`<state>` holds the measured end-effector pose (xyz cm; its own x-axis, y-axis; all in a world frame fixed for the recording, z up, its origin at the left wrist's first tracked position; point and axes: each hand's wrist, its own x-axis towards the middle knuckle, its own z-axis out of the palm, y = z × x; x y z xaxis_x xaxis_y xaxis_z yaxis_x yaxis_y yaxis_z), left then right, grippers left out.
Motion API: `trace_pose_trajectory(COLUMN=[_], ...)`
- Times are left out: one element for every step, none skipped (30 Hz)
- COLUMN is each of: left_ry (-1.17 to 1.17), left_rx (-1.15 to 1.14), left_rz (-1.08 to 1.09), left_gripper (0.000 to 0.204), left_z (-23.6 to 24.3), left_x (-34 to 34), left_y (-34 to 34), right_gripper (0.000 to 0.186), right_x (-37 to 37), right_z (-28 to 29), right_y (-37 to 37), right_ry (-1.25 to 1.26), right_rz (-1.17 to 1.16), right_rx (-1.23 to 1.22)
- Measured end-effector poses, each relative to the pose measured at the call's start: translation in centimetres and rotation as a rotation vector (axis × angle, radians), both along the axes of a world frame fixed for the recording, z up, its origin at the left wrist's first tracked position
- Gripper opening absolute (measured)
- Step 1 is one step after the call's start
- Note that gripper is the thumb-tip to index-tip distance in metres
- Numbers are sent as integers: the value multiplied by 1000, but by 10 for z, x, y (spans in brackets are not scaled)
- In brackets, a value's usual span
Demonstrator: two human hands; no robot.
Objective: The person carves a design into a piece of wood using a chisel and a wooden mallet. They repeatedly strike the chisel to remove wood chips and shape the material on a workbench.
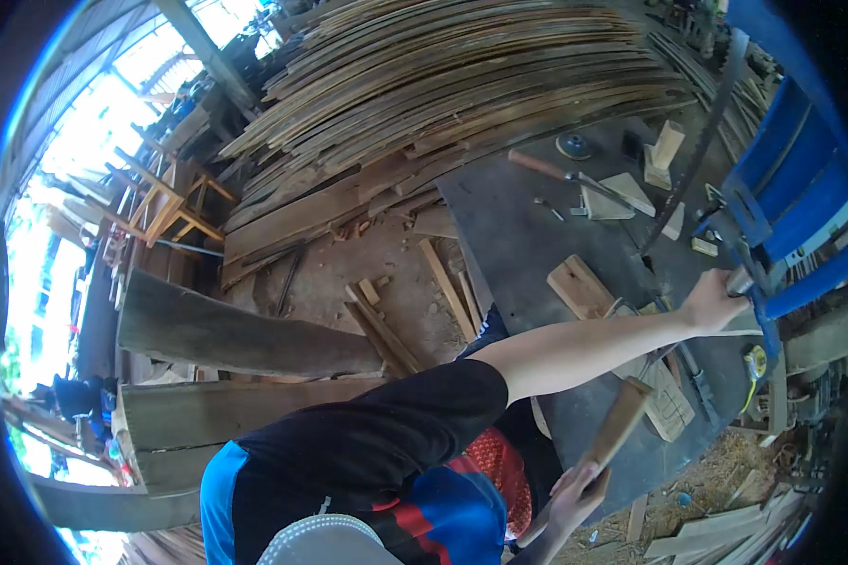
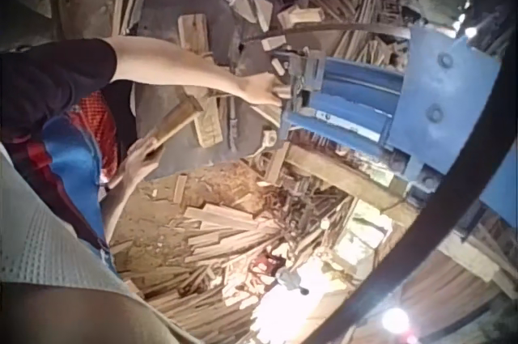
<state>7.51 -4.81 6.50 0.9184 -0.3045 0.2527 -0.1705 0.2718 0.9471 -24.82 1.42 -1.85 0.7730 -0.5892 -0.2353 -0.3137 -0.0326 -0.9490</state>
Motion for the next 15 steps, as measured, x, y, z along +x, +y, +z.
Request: trace_pose_trajectory(left_ry=[17,30,35,40,41,22,4,-13,4,22,34,28,22,21,10], left_rx=[-11,-28,-37,-46,-54,-60,-67,-72,-68,-63,-60,-40,-21,9,-6], left_rz=[-22,-48,-53,-59,-55,-43,-32,-29,-25,-20,-18,-26,-34,-36,-7], left_gripper=[23,23,23,23,23,23,23,23,23,24,24,24,24,24,24], left_z=[0,6,6,5,5,2,-4,-2,-2,-2,1,2,2,0,-4], left_x=[0,-2,-2,-2,1,4,7,5,4,2,0,0,-1,-1,1], left_y=[0,2,2,2,4,2,-4,-5,-3,0,4,3,0,-2,-2], right_gripper=[49,49,50,50,49,49,48,48,47,46,46,45,43,42,41], right_x=[2,5,6,6,10,13,14,13,12,13,19,21,19,15,12], right_z=[-3,-4,-4,-3,2,4,0,-3,-5,-7,-1,3,4,1,-6], right_y=[-3,-7,-9,-12,-13,-15,-17,-18,-20,-21,-17,-14,-14,-17,-21], right_ry=[-1,-7,-12,51,108,166,118,71,24,76,123,171,96,24,-47], right_rz=[2,-1,-5,-2,13,26,42,49,56,61,63,65,24,55,86], right_rx=[15,24,33,37,42,47,43,41,38,63,85,107,65,54,43])
